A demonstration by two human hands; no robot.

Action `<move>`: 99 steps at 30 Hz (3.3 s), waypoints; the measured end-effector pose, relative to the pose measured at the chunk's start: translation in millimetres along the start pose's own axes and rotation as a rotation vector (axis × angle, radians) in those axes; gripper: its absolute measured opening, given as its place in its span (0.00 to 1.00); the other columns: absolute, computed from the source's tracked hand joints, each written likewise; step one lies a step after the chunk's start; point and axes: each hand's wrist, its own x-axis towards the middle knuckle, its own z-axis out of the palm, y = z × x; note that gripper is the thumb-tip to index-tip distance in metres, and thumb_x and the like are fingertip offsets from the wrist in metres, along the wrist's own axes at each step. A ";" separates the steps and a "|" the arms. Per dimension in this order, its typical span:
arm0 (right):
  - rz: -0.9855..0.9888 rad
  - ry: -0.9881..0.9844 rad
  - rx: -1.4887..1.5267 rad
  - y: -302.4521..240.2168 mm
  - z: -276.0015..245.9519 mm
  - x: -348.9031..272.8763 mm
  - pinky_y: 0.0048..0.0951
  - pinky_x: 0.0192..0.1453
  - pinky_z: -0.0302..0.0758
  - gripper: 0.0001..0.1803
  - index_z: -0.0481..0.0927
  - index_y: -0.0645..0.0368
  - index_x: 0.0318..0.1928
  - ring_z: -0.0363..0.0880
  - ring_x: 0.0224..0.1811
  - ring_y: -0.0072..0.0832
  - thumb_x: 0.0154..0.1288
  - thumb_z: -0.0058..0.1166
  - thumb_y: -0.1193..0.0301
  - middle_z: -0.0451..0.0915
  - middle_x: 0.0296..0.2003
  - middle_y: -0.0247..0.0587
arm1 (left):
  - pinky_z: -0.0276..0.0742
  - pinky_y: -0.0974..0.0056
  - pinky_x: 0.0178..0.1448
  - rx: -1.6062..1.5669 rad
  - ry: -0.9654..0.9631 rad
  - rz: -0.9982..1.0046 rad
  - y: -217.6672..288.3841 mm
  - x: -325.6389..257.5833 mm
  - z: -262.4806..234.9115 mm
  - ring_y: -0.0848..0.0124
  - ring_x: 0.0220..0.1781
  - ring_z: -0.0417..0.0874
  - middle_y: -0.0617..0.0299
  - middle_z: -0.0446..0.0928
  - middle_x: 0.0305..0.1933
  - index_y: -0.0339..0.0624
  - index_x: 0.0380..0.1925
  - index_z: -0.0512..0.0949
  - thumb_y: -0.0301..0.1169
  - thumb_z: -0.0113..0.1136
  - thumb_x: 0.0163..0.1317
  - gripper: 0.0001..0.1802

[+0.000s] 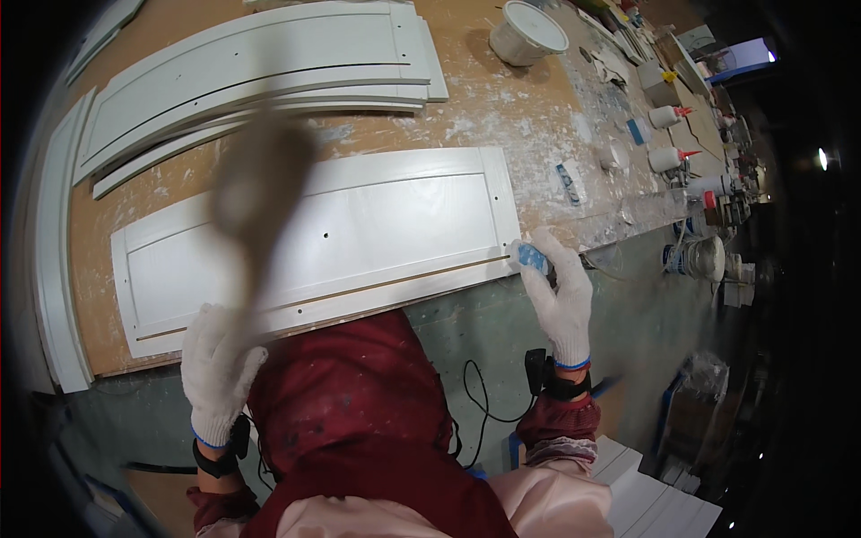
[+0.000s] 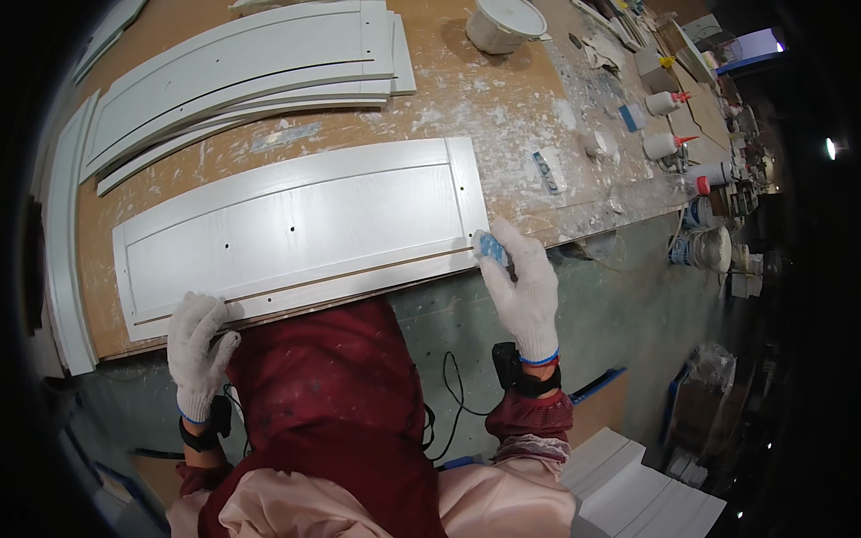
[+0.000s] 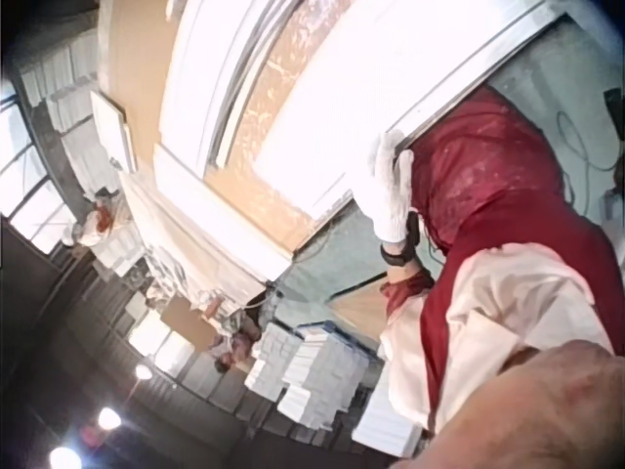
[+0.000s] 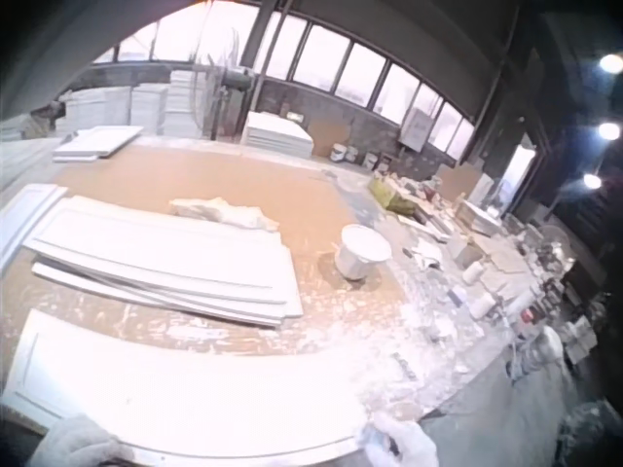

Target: Touch up and clean white furniture panels using a marker, scraper, and cloth.

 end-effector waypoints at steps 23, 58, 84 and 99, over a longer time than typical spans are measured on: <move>-0.627 0.002 0.097 -95.2 95.6 -26.5 0.37 0.34 0.73 0.30 0.77 0.64 0.57 0.77 0.31 0.40 0.50 0.68 0.77 0.78 0.35 0.45 | 0.75 0.70 0.50 -1.595 -0.647 -0.438 61.1 41.8 30.4 0.77 0.45 0.76 0.60 0.77 0.51 0.33 0.69 0.59 0.26 0.59 0.62 0.36; -0.400 -0.544 0.438 -105.4 79.3 -15.3 0.34 0.57 0.76 0.26 0.76 0.64 0.57 0.82 0.49 0.39 0.56 0.62 0.78 0.83 0.46 0.44 | 0.76 0.68 0.42 -1.455 -0.156 -0.674 32.9 29.9 18.1 0.75 0.36 0.79 0.63 0.79 0.37 0.38 0.47 0.75 0.29 0.71 0.53 0.22; -0.627 -0.355 -0.428 -160.3 104.8 259.7 0.41 0.62 0.71 0.29 0.71 0.59 0.62 0.74 0.58 0.50 0.61 0.56 0.62 0.75 0.55 0.56 | 0.75 0.58 0.47 -0.190 0.227 -0.080 -7.6 28.9 29.7 0.64 0.41 0.79 0.70 0.77 0.33 0.53 0.32 0.77 0.34 0.71 0.39 0.16; -0.552 -0.450 -0.364 -167.8 227.8 479.1 0.37 0.57 0.72 0.31 0.71 0.65 0.62 0.80 0.51 0.45 0.61 0.57 0.62 0.81 0.50 0.55 | 0.73 0.67 0.41 -0.081 0.291 -0.104 -0.9 30.6 50.9 0.69 0.37 0.76 0.68 0.70 0.29 0.53 0.23 0.72 0.34 0.56 0.49 0.03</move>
